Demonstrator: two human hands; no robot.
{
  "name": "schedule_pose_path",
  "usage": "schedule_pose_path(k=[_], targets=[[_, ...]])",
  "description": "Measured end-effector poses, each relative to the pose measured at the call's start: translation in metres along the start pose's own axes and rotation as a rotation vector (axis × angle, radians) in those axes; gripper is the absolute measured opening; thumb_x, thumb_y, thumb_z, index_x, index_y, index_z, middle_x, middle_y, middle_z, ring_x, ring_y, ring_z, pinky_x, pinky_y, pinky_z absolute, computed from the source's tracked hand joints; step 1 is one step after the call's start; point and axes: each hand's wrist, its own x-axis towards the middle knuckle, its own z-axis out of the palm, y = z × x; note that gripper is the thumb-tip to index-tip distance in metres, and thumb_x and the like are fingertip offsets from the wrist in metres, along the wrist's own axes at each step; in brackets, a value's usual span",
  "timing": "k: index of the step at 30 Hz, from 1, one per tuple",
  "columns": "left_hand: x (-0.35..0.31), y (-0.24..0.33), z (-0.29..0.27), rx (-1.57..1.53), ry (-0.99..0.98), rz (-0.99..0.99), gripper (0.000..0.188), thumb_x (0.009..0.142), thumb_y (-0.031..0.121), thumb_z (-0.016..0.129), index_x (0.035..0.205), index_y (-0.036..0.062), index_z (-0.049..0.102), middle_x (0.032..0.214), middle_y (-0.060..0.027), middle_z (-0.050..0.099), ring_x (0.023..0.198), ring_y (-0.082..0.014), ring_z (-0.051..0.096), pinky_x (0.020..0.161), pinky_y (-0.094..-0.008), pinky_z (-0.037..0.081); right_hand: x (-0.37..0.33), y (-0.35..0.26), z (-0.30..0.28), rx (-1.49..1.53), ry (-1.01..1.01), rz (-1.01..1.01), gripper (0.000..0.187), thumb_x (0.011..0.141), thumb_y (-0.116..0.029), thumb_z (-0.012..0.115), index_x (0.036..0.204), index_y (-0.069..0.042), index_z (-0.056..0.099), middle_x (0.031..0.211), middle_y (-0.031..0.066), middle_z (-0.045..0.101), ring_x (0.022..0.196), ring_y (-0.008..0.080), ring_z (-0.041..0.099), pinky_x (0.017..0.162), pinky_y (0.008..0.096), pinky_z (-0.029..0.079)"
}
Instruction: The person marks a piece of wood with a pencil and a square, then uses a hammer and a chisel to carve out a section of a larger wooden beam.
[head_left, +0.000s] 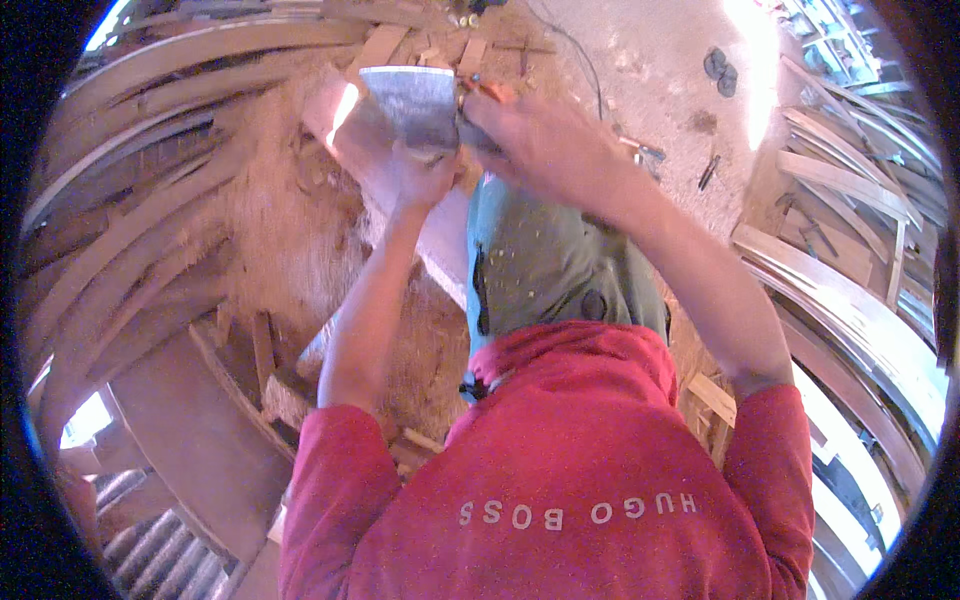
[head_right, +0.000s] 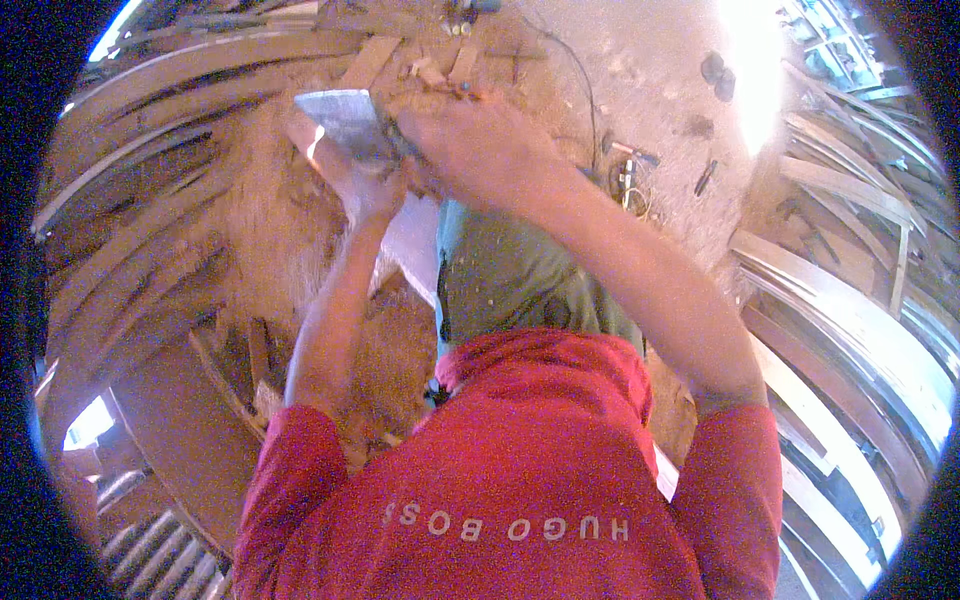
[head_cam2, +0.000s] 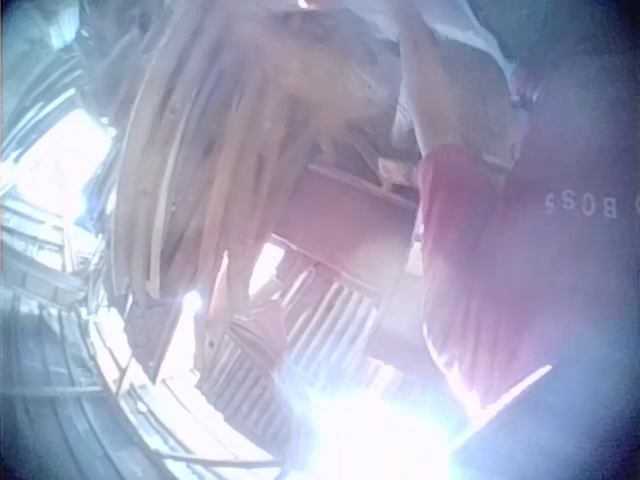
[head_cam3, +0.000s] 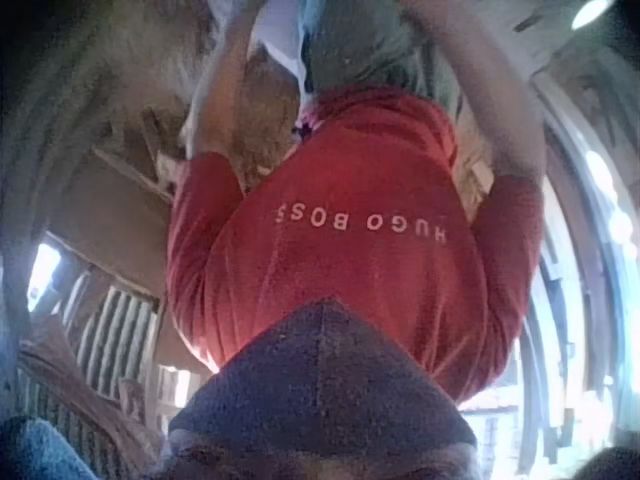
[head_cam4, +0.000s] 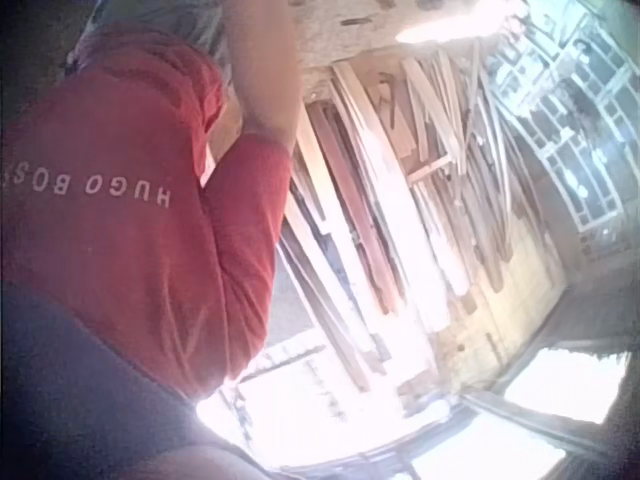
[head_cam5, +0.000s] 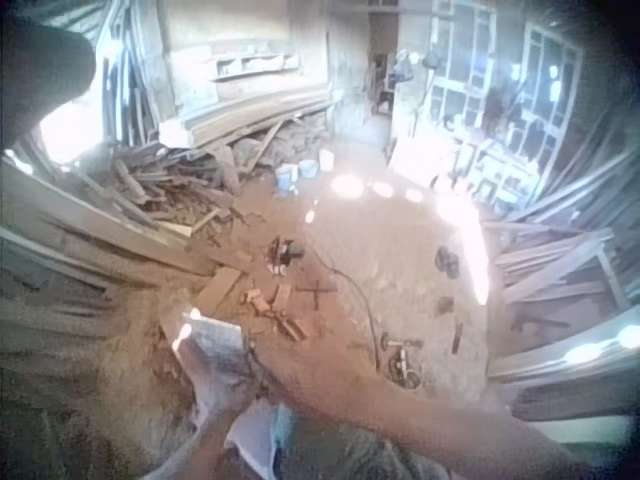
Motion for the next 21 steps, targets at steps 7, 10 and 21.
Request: schedule_pose_path(k=[7, 10, 21], targets=[[0.014, -0.003, 0.005, -0.025, 0.190, 0.124, 0.069, 0.081, 0.010, 0.071, 0.137, -0.0079, 0.035, 0.138, -0.0219, 0.037, 0.131, -0.0331, 0.039, 0.114, -0.0456, 0.031, 0.002, 0.005, -0.006, 0.205, 0.260, -0.078, 0.040, 0.088, -0.026, 0.067, 0.119, -0.003, 0.058, 0.096, 0.0255, 0.066, 0.095, 0.0421, 0.064, 0.083, 0.0504, 0.052], [0.024, -0.013, 0.001, -0.004, 0.135, 0.055, 0.062, 0.084, 0.007, 0.066, 0.137, -0.0089, 0.036, 0.141, -0.0235, 0.039, 0.135, -0.0320, 0.038, 0.116, -0.0447, 0.029, 0.005, 0.009, -0.005, 0.187, 0.355, -0.117, 0.045, 0.090, -0.032, 0.066, 0.121, -0.001, 0.059, 0.102, 0.0242, 0.066, 0.097, 0.0406, 0.063, 0.085, 0.0469, 0.052], [0.000, -0.027, 0.003, -0.125, -0.183, 0.185, 0.080, 0.074, 0.009, 0.073, 0.142, -0.0023, 0.033, 0.137, -0.0166, 0.047, 0.127, -0.0291, 0.047, 0.108, -0.0445, 0.039, -0.010, 0.007, 0.023, 0.052, 0.055, 0.100, 0.028, 0.091, -0.026, 0.064, 0.105, -0.005, 0.053, 0.080, 0.0206, 0.066, 0.077, 0.0439, 0.066, 0.068, 0.0541, 0.051]])
